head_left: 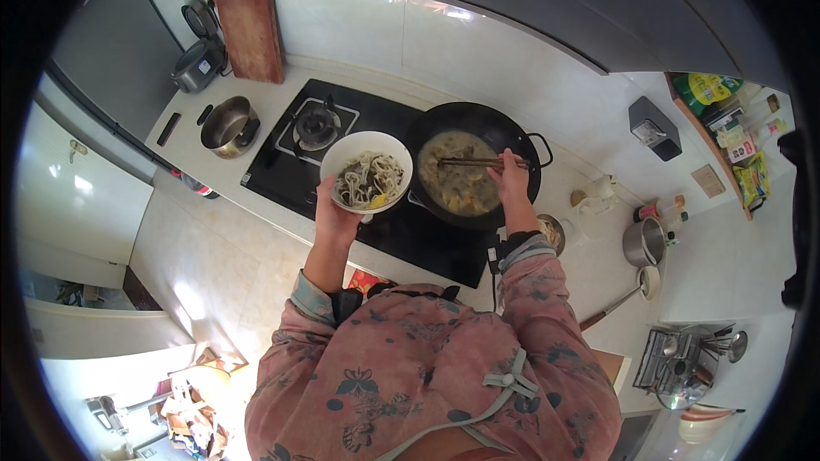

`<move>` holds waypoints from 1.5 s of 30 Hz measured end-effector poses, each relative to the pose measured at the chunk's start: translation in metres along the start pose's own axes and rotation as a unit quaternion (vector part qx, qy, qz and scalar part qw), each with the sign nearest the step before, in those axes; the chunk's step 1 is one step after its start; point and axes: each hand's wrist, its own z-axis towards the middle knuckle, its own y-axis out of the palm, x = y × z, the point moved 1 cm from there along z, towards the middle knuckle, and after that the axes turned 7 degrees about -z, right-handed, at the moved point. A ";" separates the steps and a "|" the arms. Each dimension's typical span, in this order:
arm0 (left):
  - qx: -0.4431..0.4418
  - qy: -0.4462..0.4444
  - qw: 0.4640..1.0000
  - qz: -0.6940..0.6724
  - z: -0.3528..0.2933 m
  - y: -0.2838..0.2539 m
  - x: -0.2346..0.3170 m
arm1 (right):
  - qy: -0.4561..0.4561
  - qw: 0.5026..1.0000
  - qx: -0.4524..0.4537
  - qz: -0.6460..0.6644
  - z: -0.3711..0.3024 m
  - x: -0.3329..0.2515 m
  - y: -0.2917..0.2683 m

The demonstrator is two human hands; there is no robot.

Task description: The person uses chopsticks to transfer noodles from a pot on the stove into a bowl, then uses a ladle to add broth. The person repeats this process for a second bowl.

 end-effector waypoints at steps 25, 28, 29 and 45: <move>-0.014 -0.068 0.997 0.030 0.020 0.006 -0.028 | -0.019 0.969 -0.014 0.248 -0.023 -0.107 -0.013; -0.005 -0.088 0.995 0.048 0.027 0.014 -0.037 | -0.063 0.968 -0.020 0.243 -0.033 -0.147 -0.014; -0.012 -0.098 0.993 0.056 0.029 0.017 -0.040 | -0.074 0.966 -0.028 0.246 -0.037 -0.162 -0.013; -0.060 -0.166 0.981 0.081 0.053 0.057 -0.087 | -0.269 0.943 -0.159 -0.116 -0.146 -0.256 0.030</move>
